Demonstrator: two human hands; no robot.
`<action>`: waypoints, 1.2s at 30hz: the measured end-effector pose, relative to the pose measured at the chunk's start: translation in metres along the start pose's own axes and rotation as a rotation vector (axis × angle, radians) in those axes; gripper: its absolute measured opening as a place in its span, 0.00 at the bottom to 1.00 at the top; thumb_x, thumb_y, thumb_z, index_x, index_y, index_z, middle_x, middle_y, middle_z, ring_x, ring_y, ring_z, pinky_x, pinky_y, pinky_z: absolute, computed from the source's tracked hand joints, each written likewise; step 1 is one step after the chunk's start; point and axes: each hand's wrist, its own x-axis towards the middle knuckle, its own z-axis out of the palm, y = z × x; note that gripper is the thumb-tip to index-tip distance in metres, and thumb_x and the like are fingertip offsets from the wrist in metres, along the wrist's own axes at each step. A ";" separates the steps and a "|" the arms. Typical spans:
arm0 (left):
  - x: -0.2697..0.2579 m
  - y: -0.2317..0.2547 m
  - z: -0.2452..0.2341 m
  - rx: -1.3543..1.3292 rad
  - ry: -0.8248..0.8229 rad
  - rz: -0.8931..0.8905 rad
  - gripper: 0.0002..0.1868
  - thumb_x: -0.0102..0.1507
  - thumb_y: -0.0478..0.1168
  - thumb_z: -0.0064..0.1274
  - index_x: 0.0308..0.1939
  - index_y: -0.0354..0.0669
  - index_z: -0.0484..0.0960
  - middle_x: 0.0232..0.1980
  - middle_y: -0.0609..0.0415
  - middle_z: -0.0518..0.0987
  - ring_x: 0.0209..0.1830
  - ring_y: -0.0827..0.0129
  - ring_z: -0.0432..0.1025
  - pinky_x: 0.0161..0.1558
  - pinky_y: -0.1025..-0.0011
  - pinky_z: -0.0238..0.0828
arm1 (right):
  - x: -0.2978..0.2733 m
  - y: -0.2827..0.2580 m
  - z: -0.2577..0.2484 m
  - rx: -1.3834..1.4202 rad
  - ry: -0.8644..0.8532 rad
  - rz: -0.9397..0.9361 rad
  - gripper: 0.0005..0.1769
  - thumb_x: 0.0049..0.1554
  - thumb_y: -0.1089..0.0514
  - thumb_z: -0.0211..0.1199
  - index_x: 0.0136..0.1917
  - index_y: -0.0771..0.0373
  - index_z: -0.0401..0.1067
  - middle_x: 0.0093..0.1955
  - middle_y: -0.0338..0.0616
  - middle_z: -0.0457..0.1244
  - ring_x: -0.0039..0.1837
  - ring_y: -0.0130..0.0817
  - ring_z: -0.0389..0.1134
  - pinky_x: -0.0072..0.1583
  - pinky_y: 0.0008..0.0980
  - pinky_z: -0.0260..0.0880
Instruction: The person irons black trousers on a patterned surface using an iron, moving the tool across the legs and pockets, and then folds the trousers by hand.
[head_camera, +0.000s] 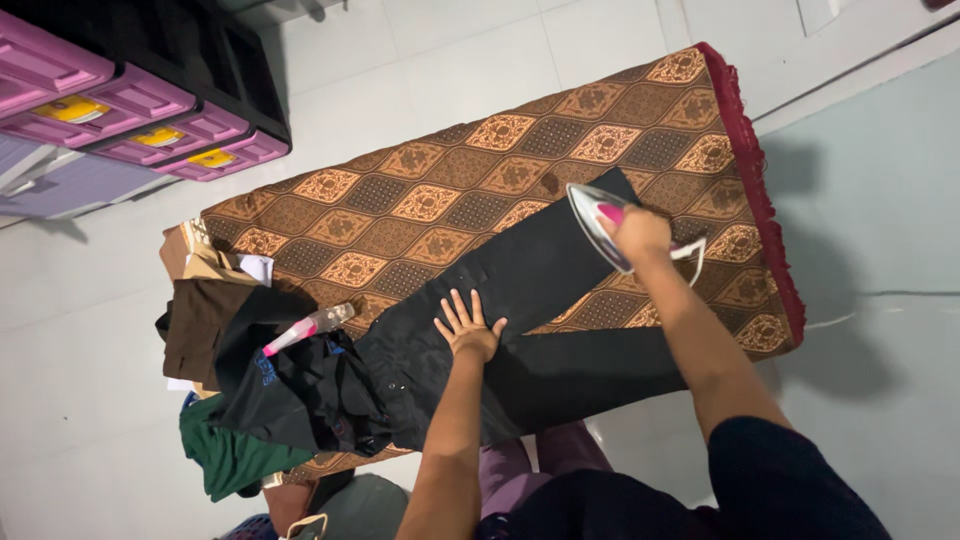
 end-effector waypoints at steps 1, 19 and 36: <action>-0.001 0.000 0.001 0.000 0.000 0.000 0.52 0.65 0.75 0.31 0.82 0.59 0.25 0.83 0.45 0.15 0.83 0.44 0.12 0.75 0.35 0.13 | 0.009 0.003 -0.003 0.000 0.000 0.000 0.39 0.61 0.24 0.51 0.52 0.63 0.77 0.44 0.53 0.72 0.46 0.47 0.76 0.49 0.46 0.75; -0.003 0.000 -0.002 0.007 0.008 0.003 0.52 0.66 0.75 0.30 0.82 0.59 0.25 0.83 0.45 0.15 0.82 0.44 0.12 0.75 0.36 0.13 | 0.015 0.025 0.028 0.207 0.035 0.258 0.38 0.54 0.24 0.62 0.50 0.64 0.79 0.49 0.58 0.71 0.52 0.55 0.74 0.53 0.49 0.74; -0.052 -0.131 0.045 -0.183 0.570 0.071 0.33 0.70 0.57 0.44 0.79 0.61 0.61 0.85 0.54 0.48 0.86 0.57 0.37 0.80 0.44 0.34 | -0.111 -0.048 -0.032 -0.181 -0.254 -0.190 0.39 0.52 0.23 0.59 0.49 0.61 0.82 0.48 0.57 0.72 0.53 0.54 0.75 0.54 0.51 0.75</action>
